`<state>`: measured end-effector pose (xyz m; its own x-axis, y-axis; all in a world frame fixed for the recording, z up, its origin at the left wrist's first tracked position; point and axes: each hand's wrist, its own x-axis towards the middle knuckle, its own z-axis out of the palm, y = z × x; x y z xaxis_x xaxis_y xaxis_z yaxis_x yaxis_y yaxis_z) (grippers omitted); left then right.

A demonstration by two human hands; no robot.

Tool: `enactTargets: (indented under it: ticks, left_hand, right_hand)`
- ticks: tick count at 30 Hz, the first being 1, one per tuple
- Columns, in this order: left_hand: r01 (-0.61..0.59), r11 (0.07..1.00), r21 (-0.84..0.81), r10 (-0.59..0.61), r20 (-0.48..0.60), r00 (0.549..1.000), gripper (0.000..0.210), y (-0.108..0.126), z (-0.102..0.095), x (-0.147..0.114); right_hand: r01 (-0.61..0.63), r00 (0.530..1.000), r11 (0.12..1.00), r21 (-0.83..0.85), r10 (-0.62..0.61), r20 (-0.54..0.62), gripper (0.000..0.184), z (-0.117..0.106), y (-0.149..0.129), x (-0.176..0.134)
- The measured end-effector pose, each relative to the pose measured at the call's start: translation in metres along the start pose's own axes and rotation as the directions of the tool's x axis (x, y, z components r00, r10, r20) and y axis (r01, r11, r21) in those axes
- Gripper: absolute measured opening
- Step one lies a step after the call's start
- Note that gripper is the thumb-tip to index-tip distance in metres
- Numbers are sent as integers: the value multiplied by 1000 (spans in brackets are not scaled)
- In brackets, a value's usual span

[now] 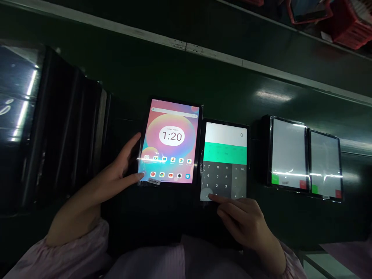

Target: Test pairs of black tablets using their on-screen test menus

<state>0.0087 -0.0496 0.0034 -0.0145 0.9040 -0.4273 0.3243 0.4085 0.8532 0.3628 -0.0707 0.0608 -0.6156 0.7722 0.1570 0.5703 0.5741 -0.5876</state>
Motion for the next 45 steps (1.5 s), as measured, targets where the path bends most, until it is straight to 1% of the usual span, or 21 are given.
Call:
enactTargets:
  ticks: [3, 6, 9, 12, 14, 17, 20, 22, 25, 27, 29, 32, 35, 38, 41, 43, 45]
  left_hand:
    - [15, 1000, -6, -15, -9, 1000, 112, -1, 0, 0]
    - [13, 1000, -3, -13, -10, 1000, 111, -4, -1, 0]
    - [-9, 1000, 5, 9, -5, 1000, 105, -7, -2, 0]
    - [20, 999, -25, -20, -5, 1000, 106, -5, -1, 0]
    - [63, 997, -47, -64, -28, 998, 113, -2, 1, 1]
    - [116, 992, -42, -121, -115, 986, 117, -1, 0, 4]
    - [161, 986, -46, -166, -164, 972, 110, -8, -5, 11]
    - [164, 983, -77, -176, -186, 967, 102, -13, -6, 16]
    - [140, 979, -151, -177, -267, 947, 88, -17, -4, 21]
    - [113, 970, -215, -181, -326, 928, 85, -17, -1, 24]
    - [82, 959, -272, -179, -356, 917, 82, -15, 2, 25]
    - [43, 948, -315, -159, -353, 922, 79, -10, 8, 26]
    - [6, 948, -320, -119, -337, 934, 77, -4, 13, 23]
    - [4, 953, -302, -107, -326, 939, 76, 0, 16, 20]
    - [13, 956, -295, -119, -345, 931, 75, 3, 18, 19]
    - [14, 953, -302, -125, -350, 928, 74, 4, 18, 20]
    - [9, 948, -317, -127, -351, 928, 73, 5, 19, 20]
  right_hand:
    - [-3, 1000, 1000, 15, 3, -16, 38, -1, 2, -1]
    - [-42, 995, 999, 2, 42, -88, 34, -7, 6, 1]
    - [-167, 969, 980, -105, 144, -200, 32, -16, 14, 3]
    - [-293, 931, 926, -237, 219, -293, 39, -26, 24, 5]
    - [-333, 915, 896, -295, 230, -332, 44, -32, 30, 5]
    - [-346, 905, 878, -331, 218, -366, 47, -35, 36, 4]
    - [-347, 900, 885, -312, 220, -377, 46, -34, 39, 0]
    - [-355, 898, 886, -298, 234, -372, 45, -32, 40, -2]
    - [-372, 895, 880, -294, 257, -364, 45, -30, 42, -4]
    - [-370, 895, 883, -290, 255, -366, 46, -30, 43, -4]
    - [-356, 899, 888, -292, 241, -365, 48, -30, 44, -3]
    - [-356, 899, 885, -299, 237, -368, 46, -31, 44, -3]
    - [-363, 897, 889, -280, 251, -365, 42, -31, 44, -4]
    - [-354, 897, 899, -260, 247, -366, 43, -32, 43, -4]
    - [-379, 881, 895, -235, 271, -389, 39, -32, 42, 1]
    - [-382, 883, 902, -199, 293, -367, 36, -29, 43, 7]
    - [-360, 901, 920, -156, 299, -315, 37, -26, 46, 14]
